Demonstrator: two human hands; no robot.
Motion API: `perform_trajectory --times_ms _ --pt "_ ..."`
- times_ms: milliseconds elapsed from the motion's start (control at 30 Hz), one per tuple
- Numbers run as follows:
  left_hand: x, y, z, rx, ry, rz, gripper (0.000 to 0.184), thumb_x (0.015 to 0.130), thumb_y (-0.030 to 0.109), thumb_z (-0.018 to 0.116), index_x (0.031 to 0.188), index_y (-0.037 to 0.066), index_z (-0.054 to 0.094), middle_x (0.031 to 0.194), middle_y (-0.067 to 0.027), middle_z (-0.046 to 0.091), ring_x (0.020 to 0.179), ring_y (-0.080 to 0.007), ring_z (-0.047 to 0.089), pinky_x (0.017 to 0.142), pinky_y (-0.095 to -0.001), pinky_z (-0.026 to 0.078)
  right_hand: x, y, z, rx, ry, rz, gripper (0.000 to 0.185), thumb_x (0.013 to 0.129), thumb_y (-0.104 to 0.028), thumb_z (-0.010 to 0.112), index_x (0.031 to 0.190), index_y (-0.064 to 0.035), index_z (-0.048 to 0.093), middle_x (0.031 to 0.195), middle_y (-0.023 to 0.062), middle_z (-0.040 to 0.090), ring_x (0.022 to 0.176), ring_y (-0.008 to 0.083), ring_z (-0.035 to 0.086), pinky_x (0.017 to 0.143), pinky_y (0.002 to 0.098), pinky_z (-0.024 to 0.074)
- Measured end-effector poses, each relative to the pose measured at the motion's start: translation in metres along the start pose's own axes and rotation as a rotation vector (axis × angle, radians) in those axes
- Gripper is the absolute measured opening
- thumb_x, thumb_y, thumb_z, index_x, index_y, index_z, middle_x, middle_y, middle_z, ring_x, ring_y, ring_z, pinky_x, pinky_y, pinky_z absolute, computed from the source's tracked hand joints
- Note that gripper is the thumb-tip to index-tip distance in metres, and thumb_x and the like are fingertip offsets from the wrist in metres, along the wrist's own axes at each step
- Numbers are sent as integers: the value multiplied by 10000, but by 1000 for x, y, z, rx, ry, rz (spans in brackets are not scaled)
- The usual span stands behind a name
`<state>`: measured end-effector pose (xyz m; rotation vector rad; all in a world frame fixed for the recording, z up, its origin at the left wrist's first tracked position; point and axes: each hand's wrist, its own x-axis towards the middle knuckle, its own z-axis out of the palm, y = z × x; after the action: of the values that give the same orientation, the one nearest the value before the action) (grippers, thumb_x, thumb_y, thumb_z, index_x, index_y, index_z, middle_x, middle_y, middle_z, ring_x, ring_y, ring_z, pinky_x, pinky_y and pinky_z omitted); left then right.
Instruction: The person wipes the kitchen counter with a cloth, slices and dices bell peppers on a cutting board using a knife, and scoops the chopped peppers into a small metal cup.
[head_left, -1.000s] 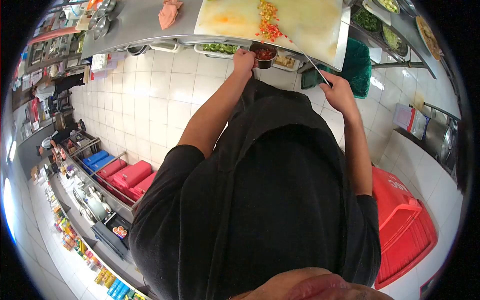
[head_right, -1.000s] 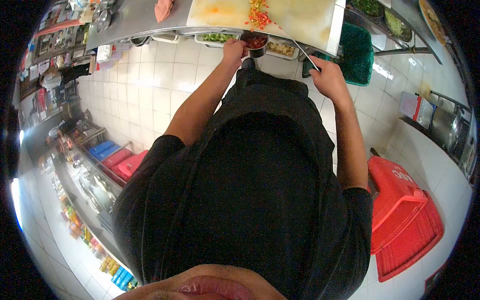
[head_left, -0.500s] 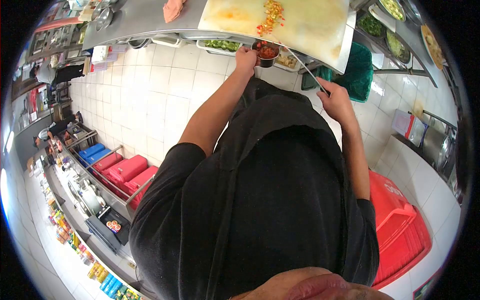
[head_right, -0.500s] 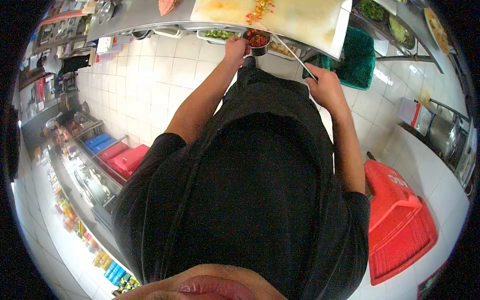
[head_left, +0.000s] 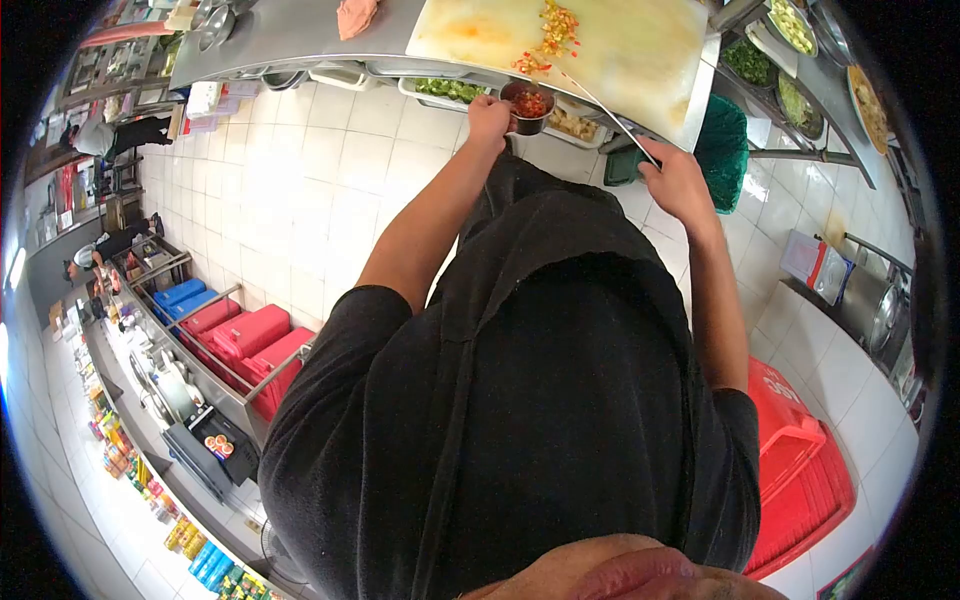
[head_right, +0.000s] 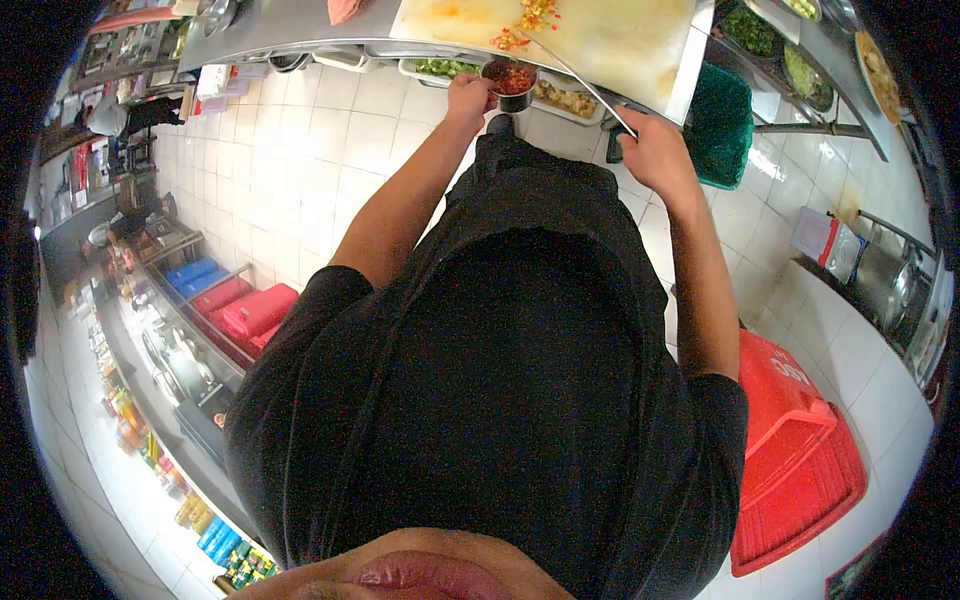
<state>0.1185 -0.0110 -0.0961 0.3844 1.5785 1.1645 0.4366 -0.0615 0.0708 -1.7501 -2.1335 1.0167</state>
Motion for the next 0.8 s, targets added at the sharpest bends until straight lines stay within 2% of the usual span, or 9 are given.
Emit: perform_trajectory --times_ms 100,200,333,433,533,633,733,800 --pt "-1 4 0 0 1 -4 133 889 -32 635 926 6 514 654 -120 591 481 -215 584 419 -341 462 9 0 3 -8 -1 -83 439 880 -90 665 1318 -69 676 1145 269 704 1081 441 670 963 435 521" --pt "0 5 -1 9 4 -6 132 886 -33 633 932 4 515 646 -126 595 479 -218 585 420 -341 463 3 -8 3 1 -53 -76 431 890 -106 651 1319 -130 682 1123 280 699 1070 452 662 964 504 523" --pt "2 5 -4 15 11 6 127 881 -32 630 937 0 520 651 -132 601 483 -220 592 418 -343 465 -9 -18 2 -38 -118 -77 428 883 -101 637 1307 -120 685 1108 284 698 1050 461 661 950 519 525" --pt "4 5 -5 -13 23 20 120 876 -33 626 931 -3 524 657 -129 600 489 -221 597 416 -351 469 -2 -16 3 -37 -35 -131 419 881 -96 630 1295 -110 689 1103 279 700 1048 458 661 940 525 523" --pt "5 7 -7 11 34 12 117 873 -38 622 916 2 521 687 -136 607 494 -222 600 414 -358 474 18 -26 -7 -31 -79 -78 427 889 -103 665 1315 -74 680 1144 259 706 1075 445 659 948 460 521" --pt "8 7 -11 28 33 24 126 866 -46 623 902 4 513 704 -138 599 496 -225 597 412 -360 470 30 -30 -3 -82 -120 -63 437 884 -106 673 1320 -83 680 1136 264 705 1055 448 666 922 456 532" --pt "7 8 -15 31 37 31 139 858 -50 630 899 0 507 703 -134 586 493 -228 594 409 -358 463 21 -22 2 -108 -99 -202 435 873 -95 640 1305 -83 684 1107 264 707 1056 433 669 950 481 525" --pt "6 8 -17 6 30 31 145 856 -52 631 899 -3 502 692 -129 575 486 -228 590 403 -360 457 18 -20 -9 -17 -91 -128 436 877 -102 646 1311 -85 683 1127 260 707 1073 423 673 958 460 529"
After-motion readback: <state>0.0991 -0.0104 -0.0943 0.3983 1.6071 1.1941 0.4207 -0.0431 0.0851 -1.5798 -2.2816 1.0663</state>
